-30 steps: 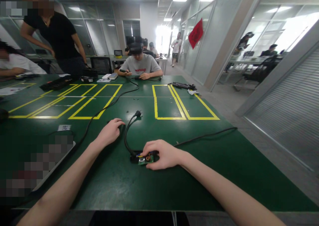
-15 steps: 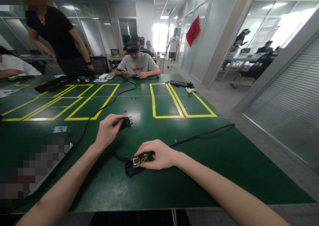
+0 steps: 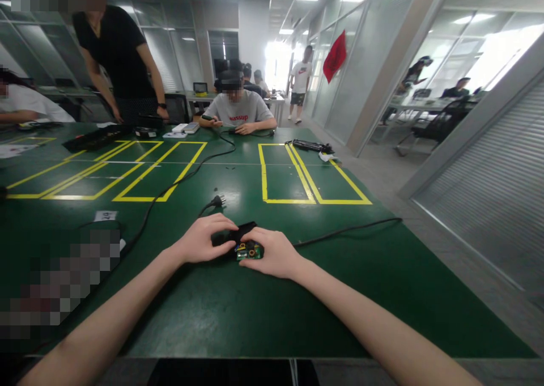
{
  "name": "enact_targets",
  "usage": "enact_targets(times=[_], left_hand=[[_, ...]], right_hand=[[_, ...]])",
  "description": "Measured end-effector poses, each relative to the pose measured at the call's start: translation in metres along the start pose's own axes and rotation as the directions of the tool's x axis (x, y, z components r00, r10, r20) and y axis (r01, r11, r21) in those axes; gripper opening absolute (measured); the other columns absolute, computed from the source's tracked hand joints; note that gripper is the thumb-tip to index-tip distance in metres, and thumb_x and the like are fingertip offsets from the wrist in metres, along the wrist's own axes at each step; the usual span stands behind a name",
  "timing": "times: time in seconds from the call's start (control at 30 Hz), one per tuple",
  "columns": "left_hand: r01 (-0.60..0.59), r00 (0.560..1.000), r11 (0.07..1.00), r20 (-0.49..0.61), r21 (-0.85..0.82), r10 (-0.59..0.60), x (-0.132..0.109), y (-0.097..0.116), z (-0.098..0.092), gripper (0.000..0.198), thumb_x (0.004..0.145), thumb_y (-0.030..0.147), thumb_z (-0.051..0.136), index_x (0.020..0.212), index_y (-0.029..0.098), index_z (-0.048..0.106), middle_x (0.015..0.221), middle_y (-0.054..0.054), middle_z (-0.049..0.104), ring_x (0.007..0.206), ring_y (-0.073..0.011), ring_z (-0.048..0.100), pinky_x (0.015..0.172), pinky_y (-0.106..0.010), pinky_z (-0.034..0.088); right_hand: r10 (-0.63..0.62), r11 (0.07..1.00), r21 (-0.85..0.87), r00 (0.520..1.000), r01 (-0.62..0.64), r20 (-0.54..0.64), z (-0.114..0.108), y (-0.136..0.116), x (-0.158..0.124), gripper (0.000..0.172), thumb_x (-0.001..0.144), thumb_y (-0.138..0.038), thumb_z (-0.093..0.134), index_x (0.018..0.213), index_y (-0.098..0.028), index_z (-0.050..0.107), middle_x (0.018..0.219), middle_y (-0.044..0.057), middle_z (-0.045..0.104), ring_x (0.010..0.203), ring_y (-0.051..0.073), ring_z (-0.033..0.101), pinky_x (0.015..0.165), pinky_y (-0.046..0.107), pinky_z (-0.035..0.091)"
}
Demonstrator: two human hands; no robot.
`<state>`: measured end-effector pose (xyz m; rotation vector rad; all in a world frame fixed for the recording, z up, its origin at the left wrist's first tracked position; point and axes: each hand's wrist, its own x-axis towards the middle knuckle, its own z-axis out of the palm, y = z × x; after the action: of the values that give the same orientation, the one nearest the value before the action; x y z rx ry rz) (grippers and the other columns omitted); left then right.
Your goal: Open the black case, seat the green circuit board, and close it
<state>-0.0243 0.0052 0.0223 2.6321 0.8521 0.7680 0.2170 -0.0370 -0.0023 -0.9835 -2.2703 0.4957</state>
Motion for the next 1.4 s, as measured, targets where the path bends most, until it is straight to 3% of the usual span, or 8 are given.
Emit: enact_targets(times=[0.13,0.23,0.33,0.63,0.77,1.03,1.23,1.4], left_hand=[[0.034,0.999,0.999,0.038,-0.016,-0.033,-0.001,0.002,0.002,0.031,0.088,0.045,0.071,0.108,0.022,0.077,0.117,-0.009,0.076,0.105,-0.0239,0.072,0.095,-0.038,0.057],[0.047,0.996,0.999,0.079,-0.002,-0.047,-0.001,0.001,0.005,0.035,0.088,0.048,0.072,0.112,0.023,0.077,0.128,-0.01,0.073,0.113,-0.0257,0.07,0.101,-0.04,0.055],[0.057,0.993,0.997,0.1,0.044,-0.061,0.0,0.0,0.008,0.036,0.088,0.042,0.073,0.118,0.024,0.075,0.136,-0.009,0.069,0.119,-0.0267,0.068,0.106,-0.043,0.053],[0.097,0.98,0.985,0.161,0.144,-0.12,0.004,0.002,0.014,0.075,0.076,0.054,0.082,0.143,0.027,0.06,0.153,-0.012,0.055,0.136,-0.033,0.056,0.113,-0.05,0.044],[0.124,0.975,0.982,0.165,0.14,-0.147,0.006,-0.001,0.017,0.085,0.072,0.062,0.083,0.145,0.026,0.058,0.154,-0.013,0.053,0.14,-0.0339,0.052,0.117,-0.052,0.04],[0.046,0.998,0.995,0.027,0.085,-0.048,0.005,-0.007,0.024,0.049,0.088,0.041,0.072,0.133,0.022,0.066,0.143,-0.011,0.064,0.132,-0.0297,0.058,0.113,-0.047,0.047],[0.06,0.997,0.997,-0.058,0.043,-0.057,0.004,-0.014,0.024,0.014,0.094,0.024,0.063,0.1,0.022,0.074,0.115,-0.006,0.07,0.104,-0.0208,0.068,0.093,-0.034,0.055],[0.114,0.993,0.99,-0.034,0.084,-0.112,0.004,-0.019,0.027,0.015,0.1,0.026,0.059,0.099,0.022,0.074,0.097,-0.003,0.071,0.094,-0.0191,0.066,0.084,-0.03,0.053]], right_hand=[[-0.039,0.988,0.147,0.998,0.047,-0.057,-0.009,-0.001,0.001,0.022,0.082,-0.021,0.071,0.105,-0.021,0.07,0.101,0.007,0.073,0.089,0.02,0.071,0.076,0.031,0.057],[0.051,0.978,0.209,0.99,-0.022,-0.134,-0.014,0.002,0.002,0.016,0.086,-0.025,0.07,0.1,-0.021,0.072,0.096,0.006,0.074,0.081,0.019,0.07,0.065,0.028,0.054],[0.15,0.965,0.238,0.973,-0.106,-0.174,-0.012,0.009,0.004,0.016,0.087,-0.03,0.071,0.1,-0.02,0.072,0.098,0.006,0.076,0.082,0.019,0.071,0.066,0.029,0.055],[0.088,0.996,0.024,0.976,-0.085,-0.2,0.0,0.026,0.01,0.01,0.088,-0.025,0.071,0.097,-0.021,0.069,0.095,0.005,0.073,0.068,0.016,0.064,0.062,0.029,0.052],[-0.009,0.998,-0.055,0.982,-0.001,-0.19,0.0,0.029,0.013,0.006,0.091,-0.025,0.069,0.097,-0.022,0.069,0.099,0.007,0.073,0.088,0.022,0.069,0.079,0.036,0.056],[-0.122,0.984,-0.148,0.98,0.099,-0.16,-0.004,0.026,0.01,0.037,0.08,-0.028,0.079,0.115,-0.022,0.069,0.122,0.012,0.069,0.114,0.031,0.059,0.098,0.051,0.054],[-0.037,0.992,-0.128,0.988,0.017,-0.151,-0.001,0.027,0.01,0.026,0.084,-0.021,0.072,0.109,-0.023,0.07,0.109,0.009,0.072,0.108,0.028,0.061,0.094,0.048,0.056],[-0.02,0.994,-0.114,0.986,0.002,-0.163,0.0,0.03,0.01,0.025,0.086,-0.018,0.067,0.111,-0.022,0.07,0.109,0.009,0.073,0.105,0.027,0.064,0.091,0.045,0.057]])
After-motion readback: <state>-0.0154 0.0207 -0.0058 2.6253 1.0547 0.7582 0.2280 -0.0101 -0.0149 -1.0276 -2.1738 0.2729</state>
